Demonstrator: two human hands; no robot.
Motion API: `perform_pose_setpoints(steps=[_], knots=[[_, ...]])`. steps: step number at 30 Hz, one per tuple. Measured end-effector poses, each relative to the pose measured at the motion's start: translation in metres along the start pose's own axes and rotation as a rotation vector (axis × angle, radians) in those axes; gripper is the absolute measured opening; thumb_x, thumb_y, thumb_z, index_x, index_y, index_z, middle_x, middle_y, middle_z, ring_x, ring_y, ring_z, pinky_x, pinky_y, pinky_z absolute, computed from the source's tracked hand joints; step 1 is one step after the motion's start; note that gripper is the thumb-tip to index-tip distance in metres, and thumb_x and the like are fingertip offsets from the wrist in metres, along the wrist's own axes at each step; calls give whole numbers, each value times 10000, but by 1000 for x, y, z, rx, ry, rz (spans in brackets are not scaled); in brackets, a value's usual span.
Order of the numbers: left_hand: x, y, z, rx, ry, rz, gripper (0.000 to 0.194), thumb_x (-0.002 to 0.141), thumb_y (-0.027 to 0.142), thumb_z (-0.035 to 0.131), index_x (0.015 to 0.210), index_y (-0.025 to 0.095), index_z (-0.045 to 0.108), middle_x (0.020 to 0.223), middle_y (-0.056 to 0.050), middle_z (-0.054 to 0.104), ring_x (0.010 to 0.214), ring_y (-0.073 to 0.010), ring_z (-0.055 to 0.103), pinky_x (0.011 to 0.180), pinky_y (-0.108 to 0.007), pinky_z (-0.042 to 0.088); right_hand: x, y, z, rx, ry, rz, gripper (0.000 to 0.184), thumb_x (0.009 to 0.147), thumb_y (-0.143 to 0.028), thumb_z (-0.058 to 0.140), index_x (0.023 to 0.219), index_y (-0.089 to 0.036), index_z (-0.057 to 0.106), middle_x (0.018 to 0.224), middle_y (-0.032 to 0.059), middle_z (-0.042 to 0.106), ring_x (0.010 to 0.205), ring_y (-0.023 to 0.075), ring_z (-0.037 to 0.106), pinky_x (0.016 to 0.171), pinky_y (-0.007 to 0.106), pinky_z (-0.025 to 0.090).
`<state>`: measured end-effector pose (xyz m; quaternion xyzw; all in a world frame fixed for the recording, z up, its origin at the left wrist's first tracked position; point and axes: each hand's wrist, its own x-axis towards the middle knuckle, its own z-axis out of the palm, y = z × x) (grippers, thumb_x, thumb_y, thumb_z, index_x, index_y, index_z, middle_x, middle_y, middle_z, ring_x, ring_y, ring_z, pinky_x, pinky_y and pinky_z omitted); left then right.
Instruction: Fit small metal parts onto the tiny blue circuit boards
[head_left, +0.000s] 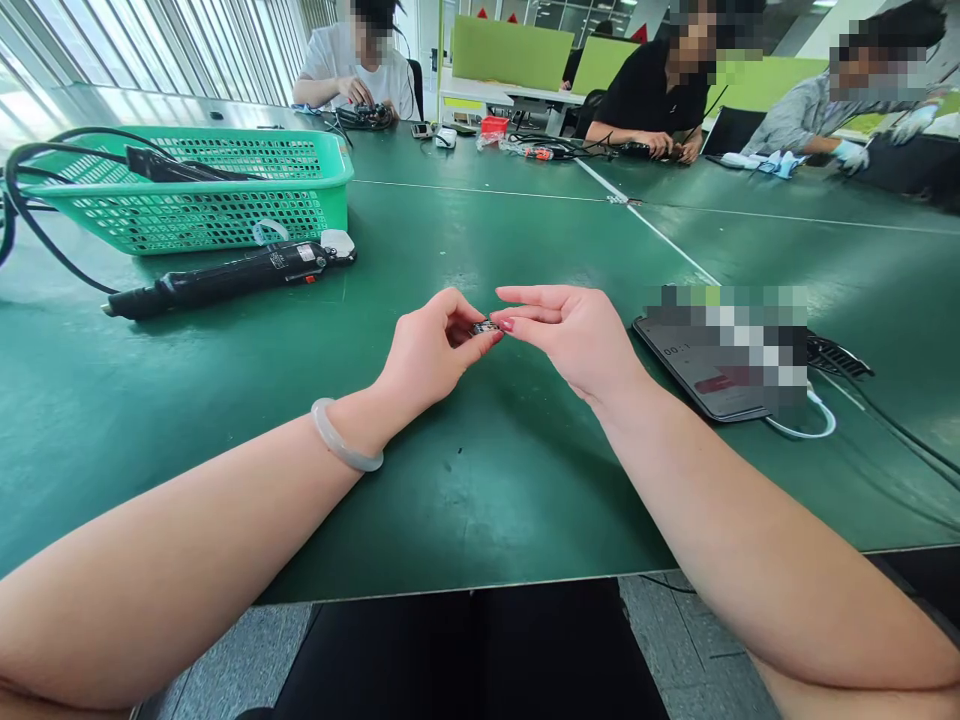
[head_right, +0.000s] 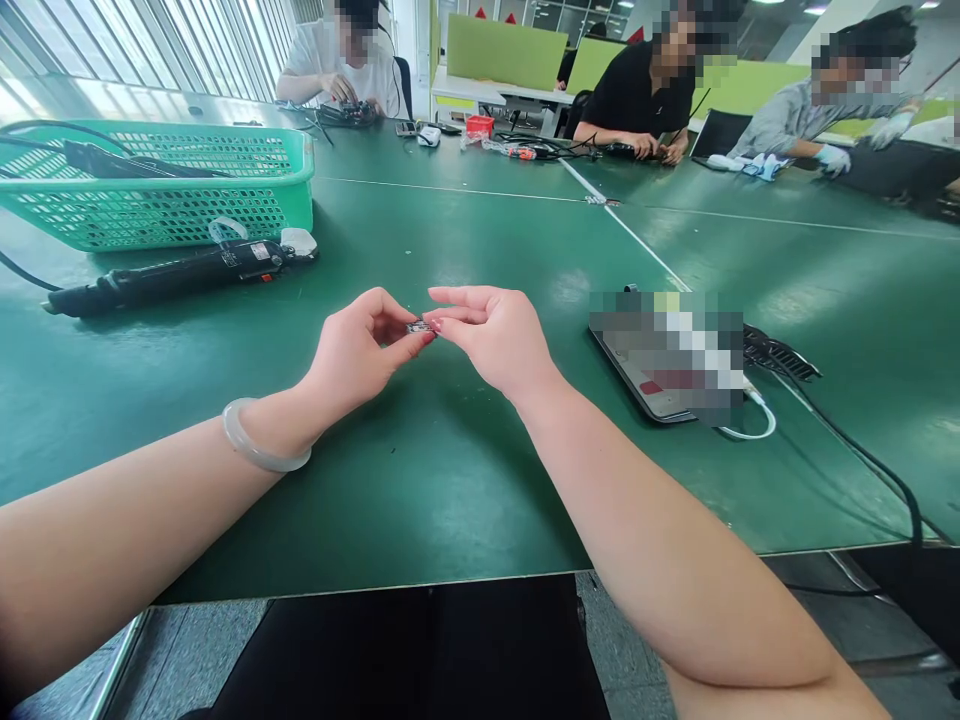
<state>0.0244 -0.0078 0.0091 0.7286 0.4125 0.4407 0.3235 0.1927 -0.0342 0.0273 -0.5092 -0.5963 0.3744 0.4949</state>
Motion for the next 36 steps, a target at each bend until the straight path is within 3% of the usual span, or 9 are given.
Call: perform_pose_setpoints(steps=[6,13,21,28,31,36], knots=[[1,-4,2,-83,20,-36,283,707,365,732,773,187,521,717,-6,642,624,-109,575,597,-253,462,2,3,-2,60,-6,11,352,697,-315,764,1026,-199,713,1010,61,732,1005,203,669,976,411,508],[3,-7,3,-164,29,-78,265,720,351,715,762,182,515,673,-4,648,591,-117,604,568,-256,465,6,9,-2,72,-57,19,348,602,-379,824,888,-195,752,871,52,745,875,215,688,932,433,517],[2,-5,4,-249,7,-99,237,733,295,709,756,174,506,679,-9,662,592,-118,630,583,-253,492,6,9,2,23,-40,-80,188,659,-347,782,791,-216,763,811,24,743,811,192,684,884,394,533],[5,-5,3,-374,-57,-143,186,807,279,655,767,152,525,707,-22,673,574,-91,619,616,-244,512,7,12,0,-24,-22,-101,206,670,-369,771,801,-211,761,808,32,741,801,198,683,857,392,535],[7,-5,3,-439,-50,-198,172,868,272,576,760,147,527,645,-7,642,563,-87,608,620,-243,511,8,12,0,-45,-25,-102,228,664,-390,774,804,-211,761,823,37,743,812,205,684,851,393,535],[7,-5,5,-506,-35,-271,149,860,221,580,744,148,519,602,9,619,543,-81,594,600,-229,500,7,12,0,-70,-50,-114,211,677,-385,767,809,-220,761,830,35,745,814,200,685,848,384,532]])
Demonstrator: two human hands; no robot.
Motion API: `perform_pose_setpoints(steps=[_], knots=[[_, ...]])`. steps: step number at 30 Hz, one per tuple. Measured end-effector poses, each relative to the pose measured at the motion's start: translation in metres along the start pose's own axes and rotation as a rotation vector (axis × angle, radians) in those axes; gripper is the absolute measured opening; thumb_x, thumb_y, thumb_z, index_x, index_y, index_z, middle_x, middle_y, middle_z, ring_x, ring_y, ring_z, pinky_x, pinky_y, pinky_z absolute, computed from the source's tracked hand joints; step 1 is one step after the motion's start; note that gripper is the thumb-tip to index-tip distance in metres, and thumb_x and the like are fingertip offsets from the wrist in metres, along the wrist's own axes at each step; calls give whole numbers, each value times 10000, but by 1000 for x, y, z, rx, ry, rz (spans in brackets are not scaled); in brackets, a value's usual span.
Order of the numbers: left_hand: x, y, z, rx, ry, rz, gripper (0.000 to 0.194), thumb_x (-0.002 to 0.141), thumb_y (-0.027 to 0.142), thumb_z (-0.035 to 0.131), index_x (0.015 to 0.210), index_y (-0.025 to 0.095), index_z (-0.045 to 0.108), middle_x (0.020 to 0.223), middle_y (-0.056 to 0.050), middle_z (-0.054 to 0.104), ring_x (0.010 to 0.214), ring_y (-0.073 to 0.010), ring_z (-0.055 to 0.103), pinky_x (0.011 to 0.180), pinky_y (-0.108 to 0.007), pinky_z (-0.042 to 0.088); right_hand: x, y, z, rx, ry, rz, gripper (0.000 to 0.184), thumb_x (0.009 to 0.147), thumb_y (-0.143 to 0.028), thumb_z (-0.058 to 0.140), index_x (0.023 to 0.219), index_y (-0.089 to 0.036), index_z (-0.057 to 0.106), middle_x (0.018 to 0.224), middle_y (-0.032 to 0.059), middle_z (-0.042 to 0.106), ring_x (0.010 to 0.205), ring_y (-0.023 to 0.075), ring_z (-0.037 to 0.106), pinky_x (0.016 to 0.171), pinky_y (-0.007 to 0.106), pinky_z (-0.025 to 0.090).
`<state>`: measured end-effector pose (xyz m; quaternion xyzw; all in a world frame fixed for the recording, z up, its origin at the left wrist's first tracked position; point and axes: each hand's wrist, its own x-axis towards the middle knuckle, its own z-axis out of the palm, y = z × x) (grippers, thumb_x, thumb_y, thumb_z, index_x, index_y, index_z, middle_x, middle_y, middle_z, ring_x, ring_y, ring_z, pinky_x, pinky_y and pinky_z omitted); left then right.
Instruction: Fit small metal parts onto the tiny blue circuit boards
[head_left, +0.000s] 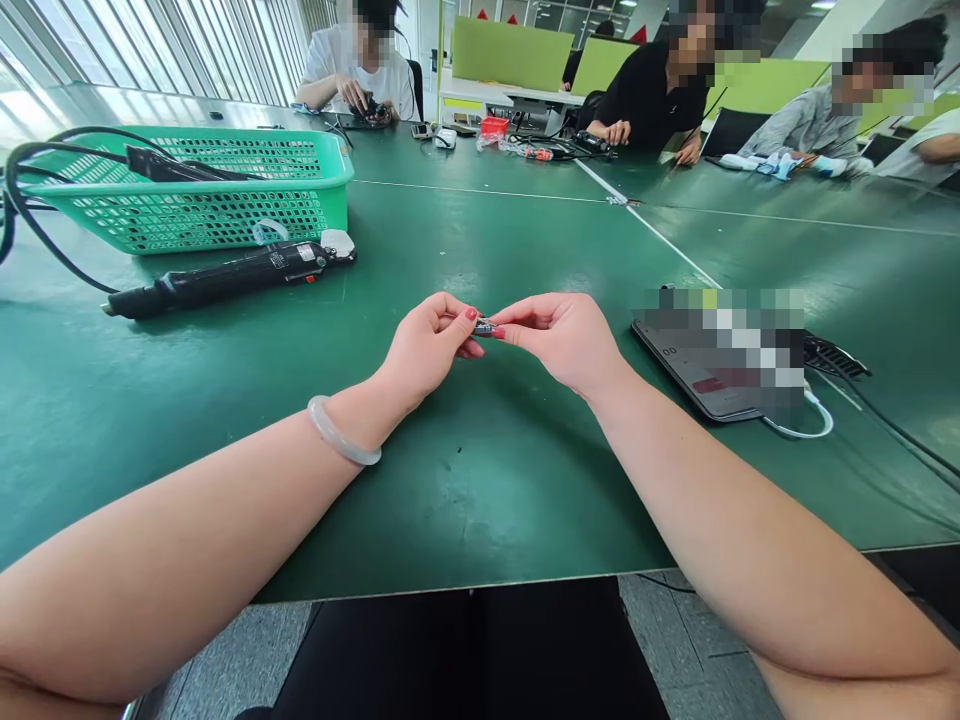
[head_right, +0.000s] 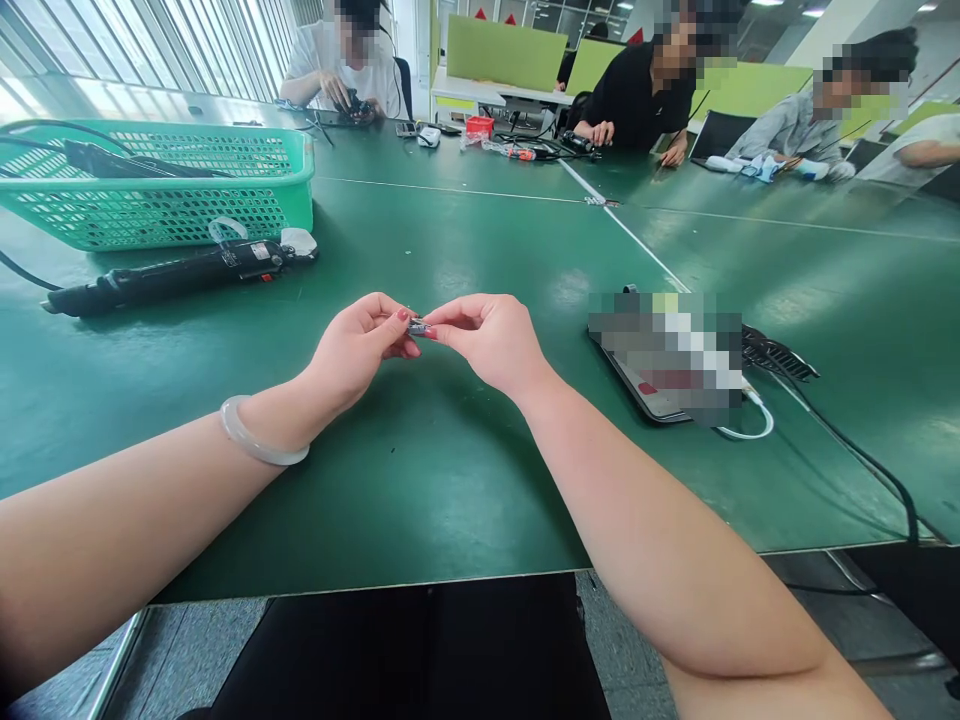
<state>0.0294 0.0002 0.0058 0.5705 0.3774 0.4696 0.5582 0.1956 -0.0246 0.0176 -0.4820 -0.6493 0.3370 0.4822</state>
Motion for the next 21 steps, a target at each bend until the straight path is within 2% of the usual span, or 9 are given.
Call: perform_pose_setpoints(steps=[12,21], knots=[[0,-3,-3,169,-16,87,90,851,216,581,783,171,542,611,8,641,589,-99,631,651,-251,522,1,3,0,-13,10,1,272,660,-437,769,817,-216,757,846,44,746,826,213,692,849,399,547],[1,-6,-4,250,-22,145,76,866,235,553,816,182,535,667,-2,664,632,-109,653,659,-251,525,2,7,1,29,39,20,300,654,-386,784,884,-197,751,878,50,748,822,200,696,857,389,559]])
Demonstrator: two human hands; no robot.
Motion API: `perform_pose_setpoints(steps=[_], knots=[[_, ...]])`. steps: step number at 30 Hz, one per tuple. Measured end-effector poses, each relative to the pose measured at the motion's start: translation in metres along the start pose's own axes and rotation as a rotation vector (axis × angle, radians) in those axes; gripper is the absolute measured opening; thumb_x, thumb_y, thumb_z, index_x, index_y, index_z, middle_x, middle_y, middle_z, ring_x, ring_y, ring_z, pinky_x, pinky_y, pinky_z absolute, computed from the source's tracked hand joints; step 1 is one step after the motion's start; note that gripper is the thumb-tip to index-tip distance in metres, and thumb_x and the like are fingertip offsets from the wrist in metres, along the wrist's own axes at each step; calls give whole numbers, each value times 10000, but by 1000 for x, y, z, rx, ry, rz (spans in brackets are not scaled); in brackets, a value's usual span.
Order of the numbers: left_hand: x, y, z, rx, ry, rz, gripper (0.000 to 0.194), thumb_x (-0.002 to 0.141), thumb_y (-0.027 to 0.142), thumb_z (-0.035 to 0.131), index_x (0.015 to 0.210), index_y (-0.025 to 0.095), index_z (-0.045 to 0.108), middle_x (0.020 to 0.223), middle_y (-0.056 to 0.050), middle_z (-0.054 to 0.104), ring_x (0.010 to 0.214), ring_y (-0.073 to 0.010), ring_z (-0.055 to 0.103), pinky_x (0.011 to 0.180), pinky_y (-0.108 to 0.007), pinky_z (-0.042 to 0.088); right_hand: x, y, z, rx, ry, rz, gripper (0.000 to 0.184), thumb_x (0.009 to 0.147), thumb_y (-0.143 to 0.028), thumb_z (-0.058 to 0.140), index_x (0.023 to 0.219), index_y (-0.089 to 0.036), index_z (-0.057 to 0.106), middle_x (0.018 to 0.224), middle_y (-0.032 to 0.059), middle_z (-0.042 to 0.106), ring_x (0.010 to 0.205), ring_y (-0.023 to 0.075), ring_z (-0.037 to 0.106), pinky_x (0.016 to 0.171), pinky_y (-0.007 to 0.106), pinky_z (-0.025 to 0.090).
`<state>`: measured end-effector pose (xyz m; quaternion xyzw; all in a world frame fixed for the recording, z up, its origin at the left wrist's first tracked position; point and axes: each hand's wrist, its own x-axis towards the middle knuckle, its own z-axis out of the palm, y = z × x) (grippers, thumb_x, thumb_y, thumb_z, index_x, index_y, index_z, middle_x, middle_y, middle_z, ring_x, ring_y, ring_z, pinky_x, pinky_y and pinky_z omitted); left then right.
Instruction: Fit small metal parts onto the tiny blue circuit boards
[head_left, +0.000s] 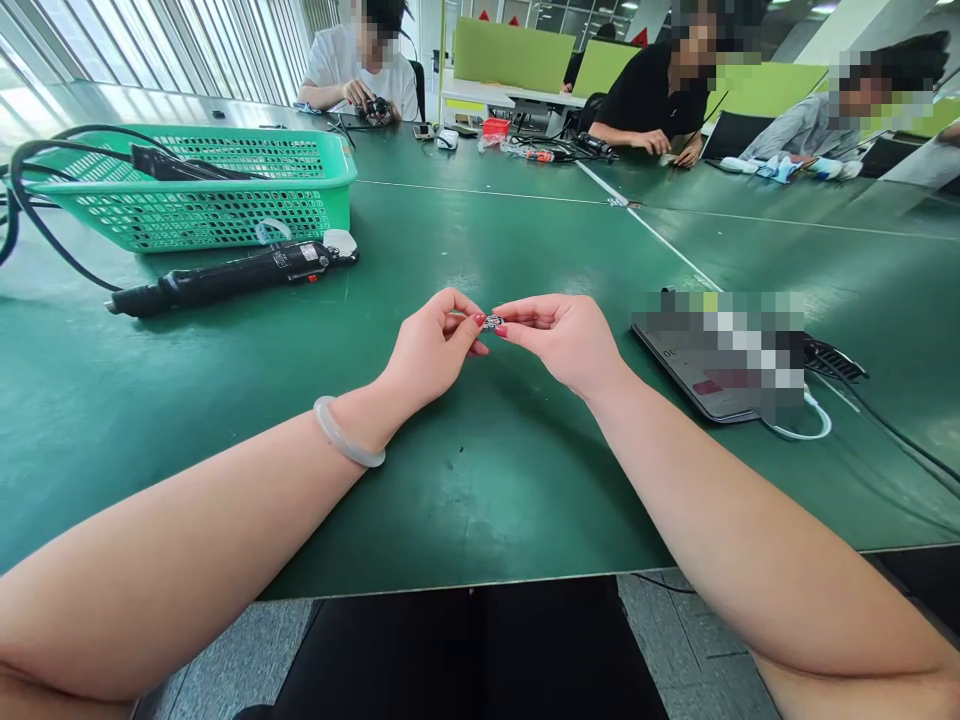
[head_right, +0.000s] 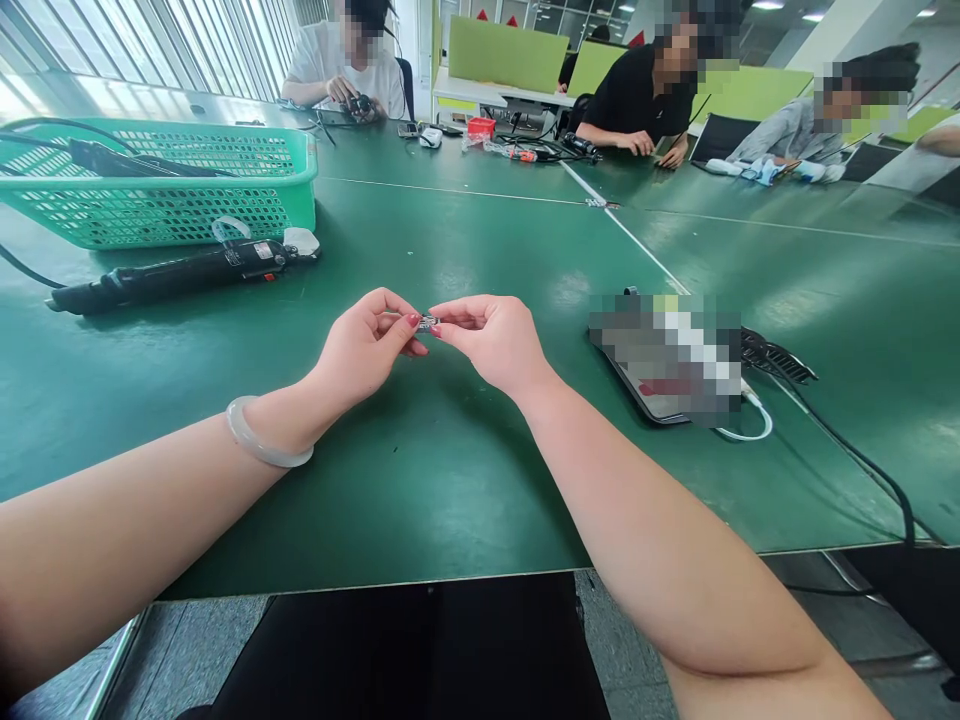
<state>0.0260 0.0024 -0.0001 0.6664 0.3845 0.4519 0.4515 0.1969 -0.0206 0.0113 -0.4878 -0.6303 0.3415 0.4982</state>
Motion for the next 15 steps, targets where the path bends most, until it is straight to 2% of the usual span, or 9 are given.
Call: perform_pose_setpoints(steps=[7,15], knots=[[-2,3,1,-10,21,7,95,830,243,604,793,184,540,713,-4,665,651,-113,658,668,-257,529,-1,0,1,-28,10,-3,278,669,-394,769,878,-211,756,882,45,749,838,206,695,868,394,552],[-5,4,-2,96,18,47,64,854,251,553,823,195,543,766,-15,683,698,-133,679,676,-268,525,0,2,3,-15,21,-12,244,686,-348,760,885,-207,755,889,42,751,838,197,697,870,382,551]])
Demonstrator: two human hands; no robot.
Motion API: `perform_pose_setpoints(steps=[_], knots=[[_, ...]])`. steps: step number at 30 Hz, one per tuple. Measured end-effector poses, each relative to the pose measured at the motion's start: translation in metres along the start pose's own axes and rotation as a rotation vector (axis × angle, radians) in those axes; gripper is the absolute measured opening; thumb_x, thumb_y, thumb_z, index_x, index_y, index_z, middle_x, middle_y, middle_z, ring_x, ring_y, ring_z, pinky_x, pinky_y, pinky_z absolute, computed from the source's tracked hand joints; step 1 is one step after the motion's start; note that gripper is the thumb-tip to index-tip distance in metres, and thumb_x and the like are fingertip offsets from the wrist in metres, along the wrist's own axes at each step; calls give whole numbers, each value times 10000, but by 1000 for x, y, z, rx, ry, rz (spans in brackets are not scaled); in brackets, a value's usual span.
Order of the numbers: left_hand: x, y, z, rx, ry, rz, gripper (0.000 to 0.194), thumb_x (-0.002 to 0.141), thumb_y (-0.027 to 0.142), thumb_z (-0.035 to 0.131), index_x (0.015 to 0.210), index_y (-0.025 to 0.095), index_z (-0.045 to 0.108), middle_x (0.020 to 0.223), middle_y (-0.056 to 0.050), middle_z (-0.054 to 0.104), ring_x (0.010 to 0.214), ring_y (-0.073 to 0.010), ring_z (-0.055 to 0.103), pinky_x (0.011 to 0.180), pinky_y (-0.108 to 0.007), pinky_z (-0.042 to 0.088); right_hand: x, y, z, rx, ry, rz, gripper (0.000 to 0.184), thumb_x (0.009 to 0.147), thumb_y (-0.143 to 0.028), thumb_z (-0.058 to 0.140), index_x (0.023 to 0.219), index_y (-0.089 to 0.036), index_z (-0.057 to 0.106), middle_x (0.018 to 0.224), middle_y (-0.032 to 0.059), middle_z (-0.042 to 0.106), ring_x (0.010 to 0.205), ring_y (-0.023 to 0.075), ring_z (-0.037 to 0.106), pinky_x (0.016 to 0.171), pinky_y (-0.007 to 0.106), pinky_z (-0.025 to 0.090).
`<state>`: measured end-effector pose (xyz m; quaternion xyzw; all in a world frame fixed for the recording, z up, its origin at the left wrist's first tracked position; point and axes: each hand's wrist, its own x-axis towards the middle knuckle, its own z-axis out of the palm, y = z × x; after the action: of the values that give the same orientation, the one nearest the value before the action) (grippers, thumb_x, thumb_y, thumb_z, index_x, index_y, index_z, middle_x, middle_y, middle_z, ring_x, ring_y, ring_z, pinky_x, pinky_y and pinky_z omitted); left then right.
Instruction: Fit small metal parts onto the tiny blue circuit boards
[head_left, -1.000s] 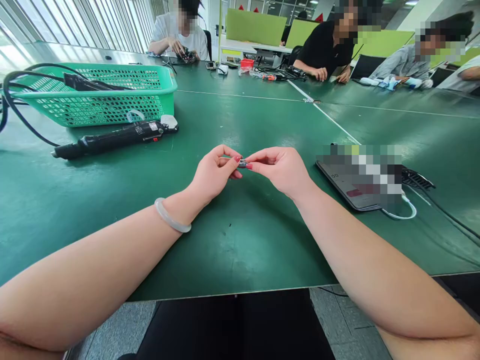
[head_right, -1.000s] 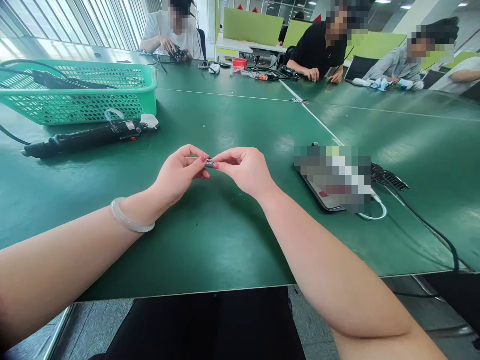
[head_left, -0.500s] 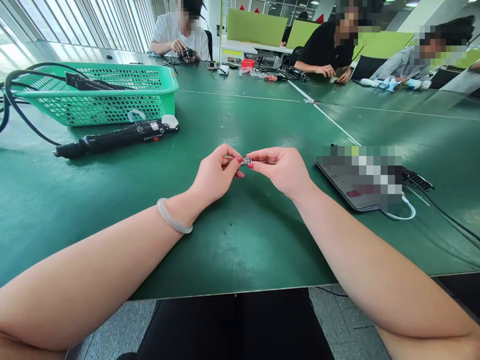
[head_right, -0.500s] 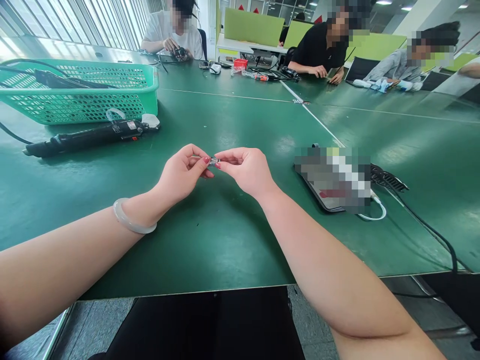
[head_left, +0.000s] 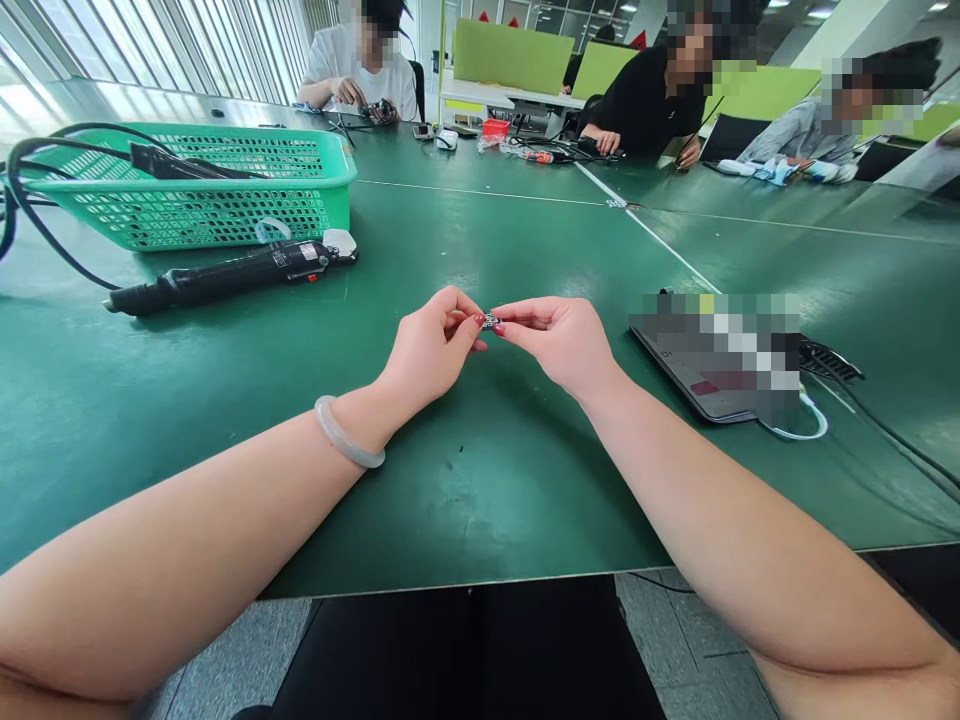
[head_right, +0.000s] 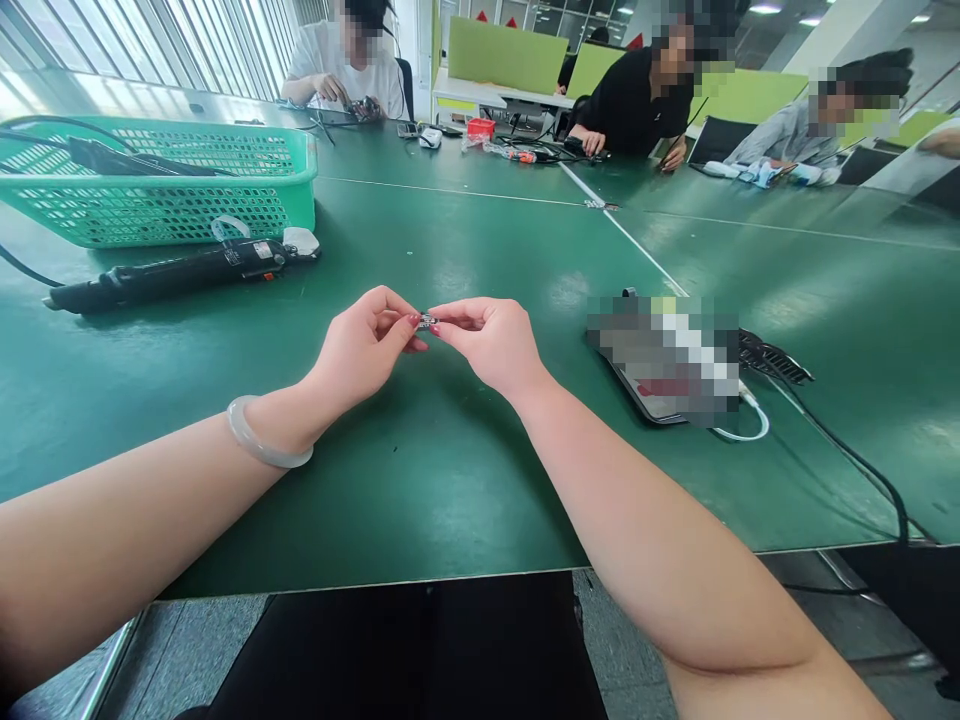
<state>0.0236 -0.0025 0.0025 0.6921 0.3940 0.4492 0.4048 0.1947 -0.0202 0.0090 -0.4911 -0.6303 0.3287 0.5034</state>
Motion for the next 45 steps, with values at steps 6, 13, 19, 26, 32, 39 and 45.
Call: perform_pose_setpoints(steps=[6,13,19,26,32,39,45], knots=[[0,0,0,5,2,4,58,848,242,551,825,192,534,768,-23,683,701,-144,684,677,-276,520,0,0,1,-12,-5,-8,227,688,-341,750,870,-205,753,873,38,749,824,195,694,850,380,554],[-1,2,1,-10,8,-22,43,829,227,565,812,194,543,757,-16,687,690,-140,682,686,-276,516,0,1,1,-23,-3,-23,208,693,-321,742,867,-207,750,866,33,747,811,188,693,838,366,557],[-1,2,1,-22,18,-32,51,813,227,584,813,198,542,726,-5,684,684,-144,683,684,-281,515,0,2,1,2,-7,-16,238,684,-333,748,882,-202,745,882,36,746,827,190,692,855,374,557],[-1,2,0,-5,2,-13,36,824,228,562,817,198,543,745,-10,685,702,-143,684,689,-279,510,0,2,1,-3,-7,-21,206,690,-326,744,860,-210,749,872,35,746,830,191,693,858,377,554],[-2,3,1,-9,9,-30,55,801,226,597,804,197,551,741,-9,684,686,-142,676,692,-283,508,0,1,1,-18,-9,-6,219,688,-334,744,871,-214,749,881,33,747,838,195,694,872,385,551],[-1,2,1,3,-14,-69,83,791,242,608,855,205,571,727,-12,691,675,-151,679,622,-263,490,-1,2,2,-52,-34,-28,206,702,-304,732,883,-209,745,882,33,746,827,189,698,863,371,558],[0,-1,0,9,-29,-92,74,783,232,612,840,196,583,740,-30,699,687,-157,682,633,-276,505,0,5,3,-91,-35,-46,189,714,-275,718,891,-213,743,882,23,745,822,179,697,854,355,563]])
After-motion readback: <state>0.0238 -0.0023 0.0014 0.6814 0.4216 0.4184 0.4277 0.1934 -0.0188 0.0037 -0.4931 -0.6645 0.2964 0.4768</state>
